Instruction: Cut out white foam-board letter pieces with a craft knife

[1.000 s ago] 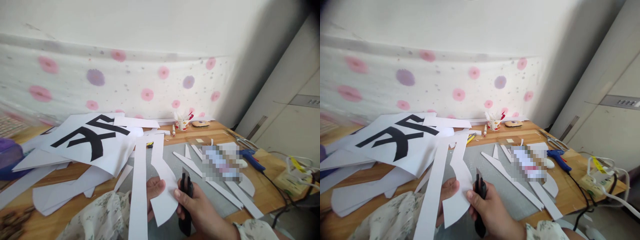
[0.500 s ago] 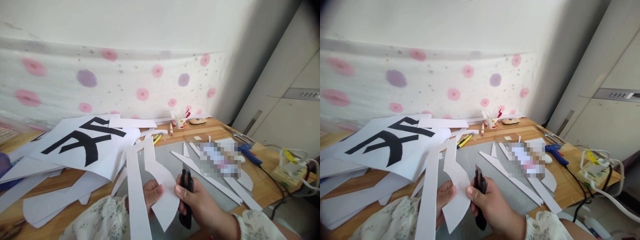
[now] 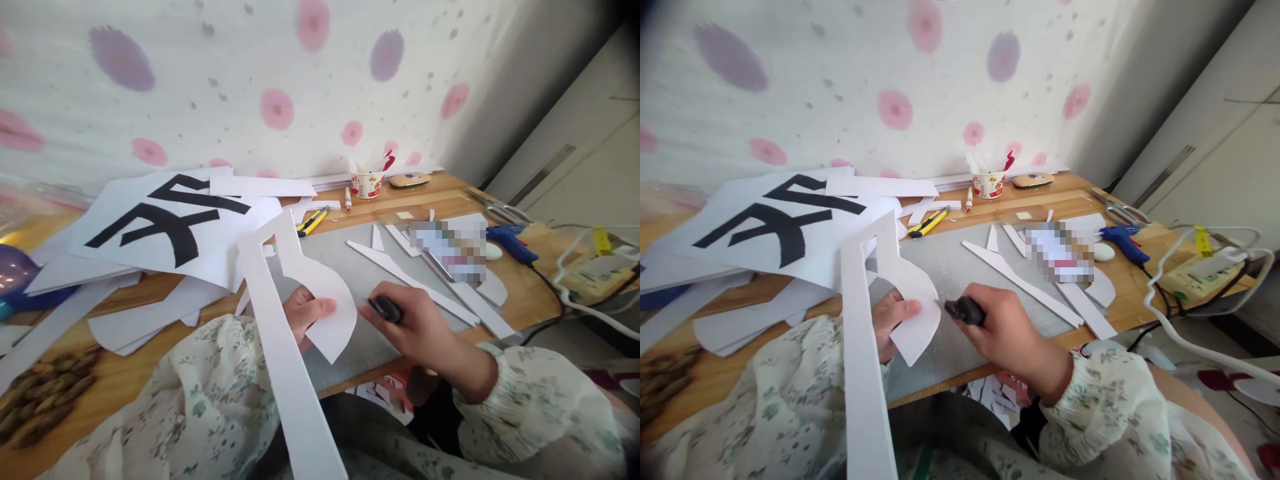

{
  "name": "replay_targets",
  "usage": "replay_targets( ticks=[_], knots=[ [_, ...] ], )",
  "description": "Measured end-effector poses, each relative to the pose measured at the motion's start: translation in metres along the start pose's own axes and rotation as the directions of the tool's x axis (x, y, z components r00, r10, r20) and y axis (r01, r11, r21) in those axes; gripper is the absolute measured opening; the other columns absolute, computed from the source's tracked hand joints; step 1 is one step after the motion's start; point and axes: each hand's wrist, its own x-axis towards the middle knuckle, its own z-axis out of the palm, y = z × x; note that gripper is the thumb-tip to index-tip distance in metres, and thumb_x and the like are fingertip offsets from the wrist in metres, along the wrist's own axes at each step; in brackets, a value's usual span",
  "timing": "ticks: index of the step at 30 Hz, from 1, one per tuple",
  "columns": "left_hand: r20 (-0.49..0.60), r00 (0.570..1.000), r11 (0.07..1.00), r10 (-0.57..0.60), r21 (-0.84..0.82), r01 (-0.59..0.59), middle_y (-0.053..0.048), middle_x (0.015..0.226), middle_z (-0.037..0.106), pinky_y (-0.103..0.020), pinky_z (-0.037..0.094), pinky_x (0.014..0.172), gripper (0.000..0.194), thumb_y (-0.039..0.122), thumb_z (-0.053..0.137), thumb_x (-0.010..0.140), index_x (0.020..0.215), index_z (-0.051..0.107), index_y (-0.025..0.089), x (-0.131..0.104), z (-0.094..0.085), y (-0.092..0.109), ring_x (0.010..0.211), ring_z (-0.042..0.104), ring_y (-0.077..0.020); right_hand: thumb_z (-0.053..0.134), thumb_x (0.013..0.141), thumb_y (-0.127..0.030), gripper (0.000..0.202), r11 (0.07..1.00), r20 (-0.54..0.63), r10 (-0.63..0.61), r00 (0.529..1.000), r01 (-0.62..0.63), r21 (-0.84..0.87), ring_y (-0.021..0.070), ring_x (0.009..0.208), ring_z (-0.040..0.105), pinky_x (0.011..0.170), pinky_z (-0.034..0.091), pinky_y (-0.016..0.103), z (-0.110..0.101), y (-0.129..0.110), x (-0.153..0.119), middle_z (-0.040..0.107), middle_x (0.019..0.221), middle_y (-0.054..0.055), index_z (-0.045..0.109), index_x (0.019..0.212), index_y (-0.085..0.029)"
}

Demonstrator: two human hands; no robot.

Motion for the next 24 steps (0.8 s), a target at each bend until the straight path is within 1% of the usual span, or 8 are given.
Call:
replay_targets(
  ticks=[1, 3, 6, 9, 13, 20, 24],
  knots=[
    [0.018, 1.000, 1.000, 0.010, -0.014, -0.010, 0.004, 0.048, 0.055, -0.018, 0.028, 0.038, 0.031, 0.037, 0.079, 0.055, 0.067, 0.061, 0.014, 0.000, -0.001, -0.001, 0.038, 0.042, -0.0073, 0.059, 0.081, -0.024, 0.019, 0.997, 0.011, -0.046, 0.999, 0.046, -0.058, 0.0108, 0.054, 0.042, 0.051, 0.032, 0.023, 0.000, 0.001, -0.003, 0.050, 0.058, -0.003, 0.049, 0.065, -0.020],
    [0.032, 0.999, 0.999, 0.020, -0.029, -0.019, 0.003, 0.048, 0.055, -0.018, 0.028, 0.036, 0.032, 0.038, 0.079, 0.057, 0.067, 0.061, 0.014, 0.000, -0.003, -0.003, 0.037, 0.043, -0.0080, 0.057, 0.078, -0.016, 0.013, 0.989, 0.029, -0.093, 0.995, 0.096, -0.114, 0.0107, 0.054, 0.044, 0.052, 0.033, 0.022, 0.003, 0.004, -0.007, 0.052, 0.060, -0.002, 0.050, 0.067, -0.019],
    [0.065, 0.998, 0.999, 0.027, -0.047, -0.024, 0.001, 0.053, 0.060, -0.017, 0.030, 0.036, 0.032, 0.039, 0.080, 0.059, 0.068, 0.062, 0.014, -0.001, -0.004, -0.004, 0.039, 0.047, -0.0089, 0.054, 0.073, -0.011, 0.008, 0.975, 0.032, -0.152, 0.988, 0.155, -0.158, 0.0124, 0.056, 0.049, 0.053, 0.034, 0.022, 0.008, 0.005, -0.009, 0.056, 0.062, 0.000, 0.053, 0.070, -0.019],
    [0.105, 0.994, 0.998, 0.028, -0.066, -0.022, 0.001, 0.054, 0.061, -0.018, 0.033, 0.040, 0.034, 0.040, 0.081, 0.059, 0.071, 0.064, 0.013, -0.003, -0.004, -0.004, 0.043, 0.050, -0.0100, 0.051, 0.070, -0.010, 0.009, 0.958, 0.020, -0.217, 0.976, 0.217, -0.185, 0.0140, 0.058, 0.053, 0.053, 0.035, 0.023, 0.011, 0.004, -0.009, 0.058, 0.064, 0.001, 0.055, 0.073, -0.018],
    [0.167, 0.985, 0.996, 0.042, -0.085, -0.028, 0.001, 0.049, 0.059, -0.020, 0.036, 0.043, 0.035, 0.043, 0.079, 0.062, 0.069, 0.064, 0.013, -0.003, -0.002, -0.003, 0.041, 0.050, -0.0108, 0.050, 0.072, -0.011, 0.009, 0.944, -0.016, -0.283, 0.959, 0.276, -0.181, 0.0129, 0.056, 0.052, 0.052, 0.035, 0.022, 0.013, 0.000, -0.008, 0.057, 0.063, 0.001, 0.056, 0.074, -0.018],
    [0.284, 0.957, 0.994, 0.061, -0.099, -0.034, 0.000, 0.047, 0.058, -0.019, 0.034, 0.041, 0.034, 0.045, 0.073, 0.072, 0.065, 0.065, 0.012, -0.005, -0.005, -0.004, 0.037, 0.050, -0.0102, 0.051, 0.072, -0.010, 0.009, 0.932, -0.077, -0.322, 0.944, 0.302, -0.199, 0.0124, 0.056, 0.053, 0.053, 0.037, 0.021, 0.016, -0.003, -0.007, 0.059, 0.064, 0.000, 0.056, 0.075, -0.018],
    [0.328, 0.941, 0.991, 0.080, -0.129, -0.039, 0.000, 0.048, 0.057, -0.019, 0.039, 0.042, 0.035, 0.044, 0.068, 0.076, 0.065, 0.064, 0.011, -0.005, -0.007, -0.005, 0.039, 0.052, -0.0103, 0.052, 0.077, -0.013, 0.007, 0.915, -0.110, -0.362, 0.926, 0.329, -0.235, 0.0123, 0.055, 0.052, 0.052, 0.037, 0.021, 0.018, -0.004, -0.002, 0.058, 0.062, 0.000, 0.055, 0.073, -0.018]
  ],
)
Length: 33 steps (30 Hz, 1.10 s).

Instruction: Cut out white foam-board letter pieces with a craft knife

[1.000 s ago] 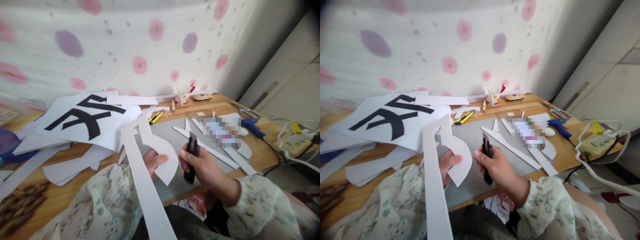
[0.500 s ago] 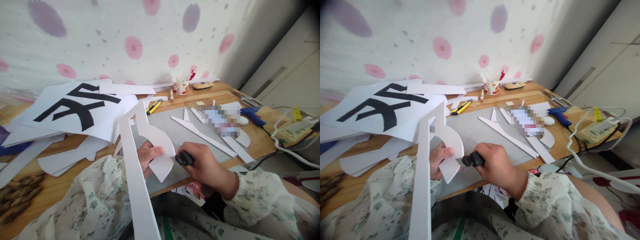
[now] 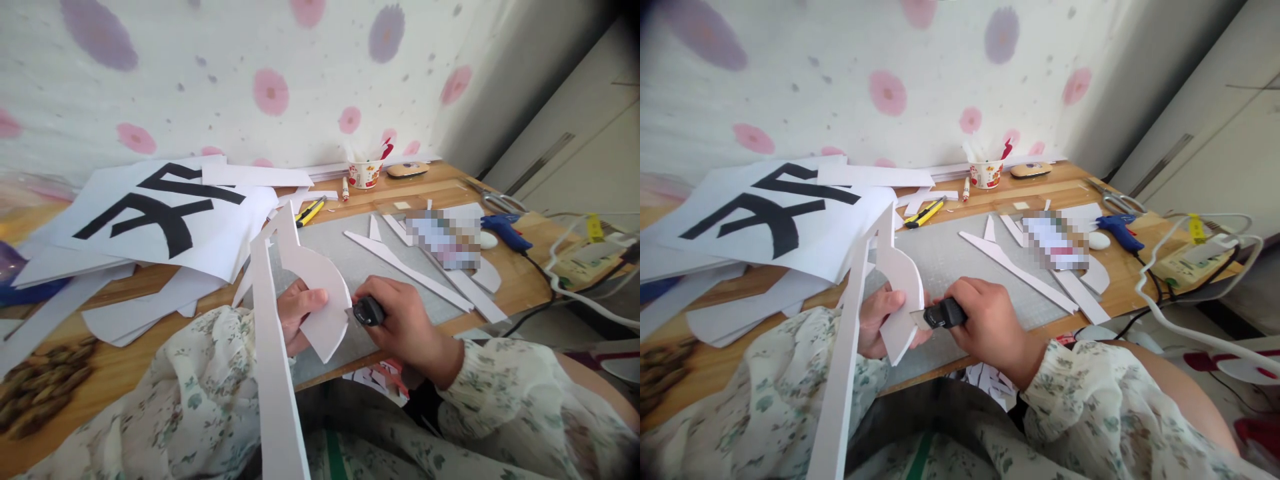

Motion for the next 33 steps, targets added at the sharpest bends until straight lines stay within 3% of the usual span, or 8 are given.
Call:
replay_targets(
  ticks=[5, 12, 15, 18, 22, 24, 27, 33],
  knots=[
    [0.049, 0.999, 0.999, 0.004, -0.032, -0.003, -0.002, 0.051, 0.060, -0.022, 0.045, 0.041, 0.032, 0.043, 0.065, 0.079, 0.070, 0.064, 0.012, 0.002, -0.002, -0.002, 0.041, 0.055, -0.0135, 0.052, 0.080, -0.015, 0.008, 1.000, -0.017, 0.007, 1.000, -0.006, 0.009, 0.0122, 0.054, 0.052, 0.051, 0.038, 0.021, 0.005, 0.001, 0.004, 0.058, 0.062, 0.000, 0.055, 0.073, -0.018],
    [0.034, 0.999, 0.999, -0.002, -0.042, 0.004, -0.003, 0.050, 0.062, -0.021, 0.044, 0.040, 0.035, 0.046, 0.062, 0.080, 0.068, 0.061, 0.013, 0.001, -0.001, -0.001, 0.039, 0.053, -0.0127, 0.052, 0.078, -0.015, 0.007, 0.998, -0.032, 0.053, 0.998, -0.052, 0.030, 0.0124, 0.054, 0.052, 0.052, 0.037, 0.022, 0.013, 0.004, 0.007, 0.057, 0.061, -0.001, 0.053, 0.072, -0.019],
    [0.034, 0.999, 0.999, -0.041, -0.012, 0.041, -0.004, 0.049, 0.061, -0.019, 0.040, 0.039, 0.036, 0.045, 0.068, 0.075, 0.064, 0.061, 0.011, -0.002, 0.006, 0.000, 0.039, 0.051, -0.0121, 0.054, 0.076, -0.017, 0.006, 0.984, -0.038, 0.177, 0.983, -0.176, 0.028, 0.0129, 0.056, 0.051, 0.053, 0.037, 0.023, 0.018, 0.010, 0.010, 0.058, 0.062, -0.001, 0.053, 0.071, -0.020],
    [0.009, 0.998, 0.998, -0.060, 0.006, 0.060, -0.004, 0.052, 0.063, -0.017, 0.036, 0.040, 0.030, 0.039, 0.074, 0.071, 0.064, 0.063, 0.011, -0.003, 0.011, 0.000, 0.042, 0.052, -0.0110, 0.056, 0.080, -0.027, 0.015, 0.940, -0.083, 0.341, 0.937, -0.339, 0.036, 0.0123, 0.055, 0.047, 0.052, 0.034, 0.023, 0.021, 0.020, 0.014, 0.053, 0.059, -0.003, 0.049, 0.068, -0.021],
    [-0.049, 0.999, 1.000, -0.012, 0.003, 0.012, -0.003, 0.046, 0.058, -0.019, 0.036, 0.042, 0.034, 0.043, 0.066, 0.077, 0.063, 0.063, 0.012, 0.001, 0.009, 0.002, 0.040, 0.050, -0.0108, 0.054, 0.085, -0.038, 0.028, 0.887, -0.157, 0.462, 0.873, -0.454, 0.086, 0.0110, 0.052, 0.037, 0.049, 0.030, 0.024, 0.017, 0.027, 0.021, 0.041, 0.054, -0.005, 0.046, 0.064, -0.021],
    [-0.088, 0.996, 0.999, 0.030, 0.021, -0.028, -0.003, 0.045, 0.057, -0.020, 0.036, 0.042, 0.036, 0.043, 0.064, 0.078, 0.061, 0.062, 0.012, 0.004, 0.007, 0.005, 0.039, 0.050, -0.0108, 0.054, 0.085, -0.038, 0.028, 0.885, -0.149, 0.465, 0.873, -0.454, 0.102, 0.0108, 0.052, 0.036, 0.049, 0.030, 0.024, 0.014, 0.025, 0.022, 0.039, 0.054, -0.005, 0.045, 0.064, -0.021],
    [-0.146, 0.986, 0.996, 0.076, 0.047, -0.069, -0.003, 0.044, 0.056, -0.021, 0.037, 0.041, 0.039, 0.045, 0.066, 0.075, 0.056, 0.059, 0.012, 0.007, 0.005, 0.007, 0.038, 0.048, -0.0107, 0.056, 0.083, -0.032, 0.024, 0.911, -0.083, 0.406, 0.910, -0.396, 0.111, 0.0107, 0.053, 0.039, 0.050, 0.032, 0.023, 0.012, 0.018, 0.020, 0.044, 0.055, -0.005, 0.046, 0.064, -0.021],
    [-0.204, 0.977, 0.997, 0.061, -0.035, -0.070, 0.000, 0.042, 0.054, -0.021, 0.039, 0.040, 0.034, 0.043, 0.072, 0.070, 0.059, 0.059, 0.013, 0.008, 0.006, 0.005, 0.037, 0.047, -0.0105, 0.055, 0.077, -0.016, 0.012, 0.953, 0.038, 0.275, 0.961, -0.278, 0.119, 0.0114, 0.055, 0.048, 0.053, 0.037, 0.022, 0.015, 0.008, 0.012, 0.054, 0.059, -0.003, 0.049, 0.068, -0.021]
  ],
)
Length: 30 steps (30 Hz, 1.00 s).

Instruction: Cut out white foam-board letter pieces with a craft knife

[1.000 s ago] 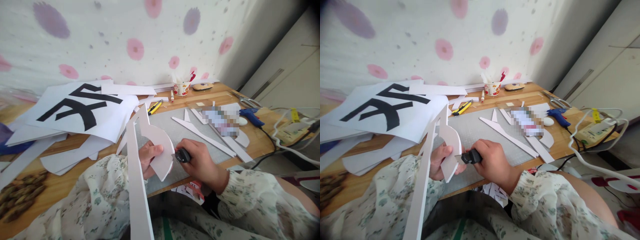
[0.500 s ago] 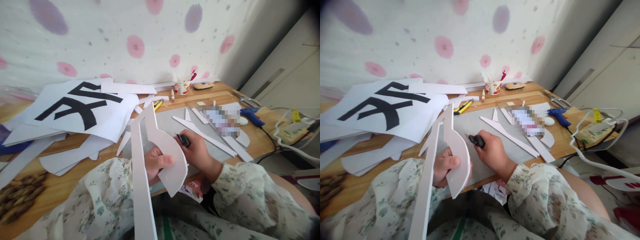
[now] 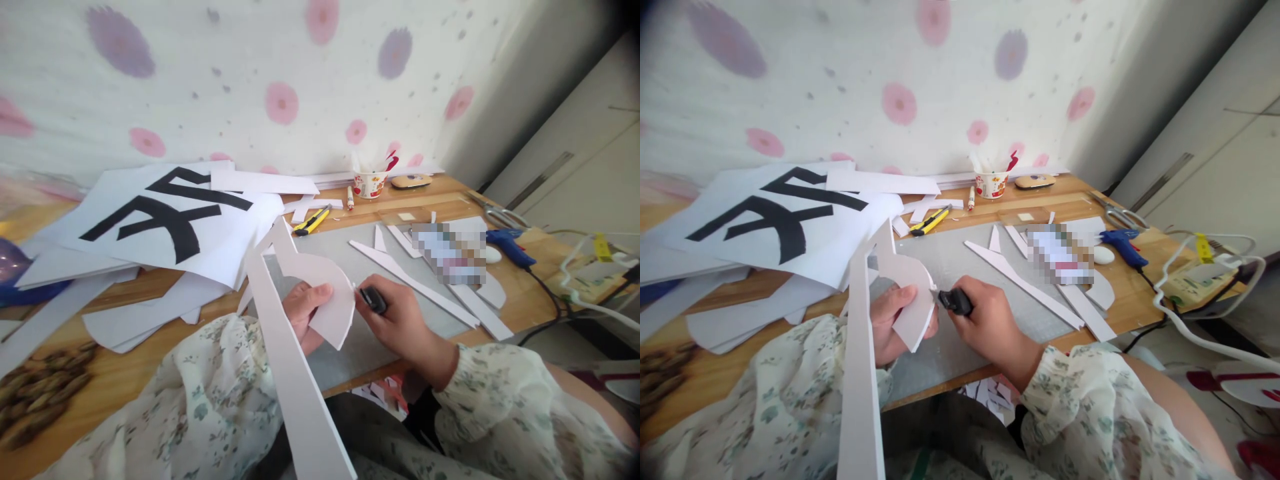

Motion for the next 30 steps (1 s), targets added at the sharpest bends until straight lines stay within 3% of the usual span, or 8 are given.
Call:
replay_targets(
  ticks=[8, 17, 21, 26, 30],
  knots=[
    [0.076, 0.997, 1.000, 0.004, -0.026, -0.002, -0.003, 0.041, 0.057, -0.024, 0.042, 0.043, 0.039, 0.043, 0.070, 0.075, 0.054, 0.057, 0.012, -0.001, -0.002, 0.001, 0.037, 0.052, -0.0126, 0.053, 0.073, -0.014, 0.006, 0.996, 0.026, -0.079, 0.997, 0.080, -0.030, 0.0123, 0.056, 0.052, 0.054, 0.038, 0.022, 0.002, 0.001, -0.001, 0.058, 0.061, -0.002, 0.053, 0.072, -0.020],
    [0.161, 0.983, 0.994, -0.086, -0.047, 0.095, -0.003, 0.045, 0.059, -0.023, 0.042, 0.045, 0.036, 0.045, 0.064, 0.080, 0.064, 0.061, 0.012, -0.003, -0.005, 0.001, 0.039, 0.052, -0.0119, 0.053, 0.073, -0.014, 0.008, 0.991, -0.007, -0.131, 0.991, 0.131, 0.000, 0.0116, 0.053, 0.049, 0.052, 0.036, 0.022, 0.004, -0.003, 0.002, 0.056, 0.059, -0.003, 0.051, 0.069, -0.021],
    [0.141, 0.989, 0.998, -0.053, -0.015, 0.055, -0.003, 0.045, 0.057, -0.023, 0.042, 0.045, 0.039, 0.045, 0.063, 0.080, 0.059, 0.058, 0.012, -0.005, -0.002, 0.002, 0.039, 0.051, -0.0110, 0.053, 0.072, -0.017, 0.007, 0.999, -0.016, -0.048, 0.999, 0.048, -0.008, 0.0126, 0.055, 0.049, 0.054, 0.036, 0.023, 0.006, 0.000, 0.007, 0.055, 0.059, -0.002, 0.050, 0.067, -0.021],
    [0.183, 0.975, 0.991, -0.126, 0.058, 0.117, -0.003, 0.047, 0.059, -0.020, 0.035, 0.040, 0.034, 0.044, 0.070, 0.074, 0.065, 0.061, 0.013, -0.008, 0.000, 0.003, 0.040, 0.052, -0.0116, 0.057, 0.077, -0.029, 0.020, 0.990, -0.017, 0.120, 0.993, -0.121, -0.067, 0.0126, 0.055, 0.043, 0.051, 0.031, 0.024, 0.009, 0.009, 0.017, 0.050, 0.057, -0.003, 0.045, 0.063, -0.021],
    [0.157, 0.987, 0.999, -0.037, 0.035, 0.032, -0.003, 0.046, 0.058, -0.023, 0.039, 0.042, 0.033, 0.042, 0.062, 0.079, 0.063, 0.059, 0.013, -0.005, -0.005, 0.005, 0.040, 0.051, -0.0128, 0.058, 0.080, -0.034, 0.025, 0.981, -0.056, 0.195, 0.979, -0.195, 0.003, 0.0113, 0.053, 0.040, 0.051, 0.030, 0.024, 0.006, 0.010, 0.022, 0.047, 0.055, -0.004, 0.048, 0.063, -0.020]
  ],
)
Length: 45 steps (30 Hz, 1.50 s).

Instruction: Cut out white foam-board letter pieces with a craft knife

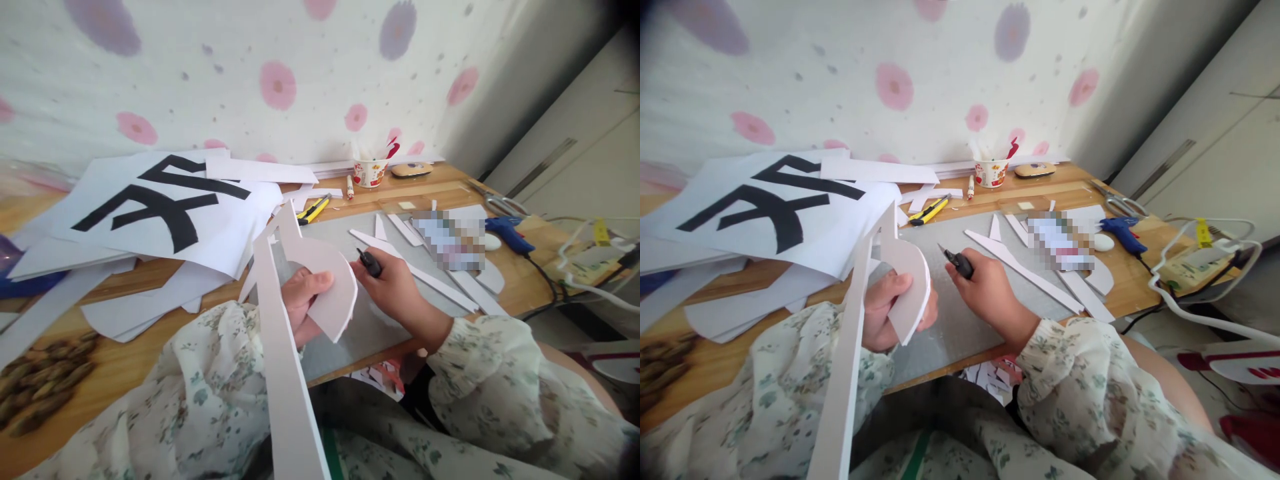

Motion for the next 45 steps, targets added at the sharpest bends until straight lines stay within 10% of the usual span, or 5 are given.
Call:
replay_targets(
  ticks=[8, 21, 34, 45],
  knots=[
    [-0.132, 0.990, 0.996, 0.056, 0.077, -0.046, 0.000, 0.046, 0.054, -0.023, 0.035, 0.043, 0.031, 0.043, 0.069, 0.071, 0.064, 0.061, 0.013, 0.009, 0.003, 0.003, 0.039, 0.045, -0.0100, 0.063, 0.083, -0.044, 0.026, 0.723, 0.299, 0.081, 0.951, -0.262, 0.639, 0.0105, 0.047, 0.045, 0.046, 0.034, 0.025, -0.015, -0.021, -0.007, 0.052, 0.056, -0.005, 0.060, 0.082, -0.018],
    [-0.034, 0.999, 0.997, -0.021, 0.075, 0.024, -0.004, 0.057, 0.061, -0.021, 0.030, 0.042, 0.028, 0.041, 0.070, 0.071, 0.070, 0.067, 0.013, 0.008, -0.001, 0.002, 0.046, 0.052, -0.0123, 0.072, 0.075, -0.044, 0.033, 0.522, 0.451, 0.045, 0.891, -0.406, 0.750, 0.0083, 0.045, 0.044, 0.046, 0.033, 0.022, -0.014, -0.024, -0.013, 0.051, 0.052, -0.005, 0.054, 0.066, -0.018],
    [-0.242, 0.966, 0.992, 0.086, 0.115, -0.059, 0.002, 0.048, 0.050, -0.023, 0.037, 0.049, 0.036, 0.046, 0.072, 0.072, 0.060, 0.061, 0.014, 0.012, -0.013, -0.006, 0.047, 0.046, -0.0104, 0.060, 0.081, -0.034, 0.017, 0.917, 0.230, 0.115, 0.966, -0.192, 0.348, 0.0096, 0.049, 0.044, 0.048, 0.036, 0.024, -0.015, -0.013, -0.022, 0.051, 0.058, -0.004, 0.057, 0.077, -0.018],
    [-0.301, 0.936, 0.923, 0.181, 0.380, -0.056, -0.004, 0.052, 0.057, -0.025, 0.039, 0.048, 0.039, 0.051, 0.061, 0.079, 0.060, 0.062, 0.017, 0.008, 0.000, 0.002, 0.049, 0.053, -0.0140, 0.056, 0.084, -0.033, 0.017, 0.967, 0.130, 0.028, 0.991, -0.060, 0.247, 0.0116, 0.056, 0.047, 0.053, 0.040, 0.024, -0.016, -0.011, -0.026, 0.055, 0.063, -0.002, 0.059, 0.077, -0.018]
  ],
)
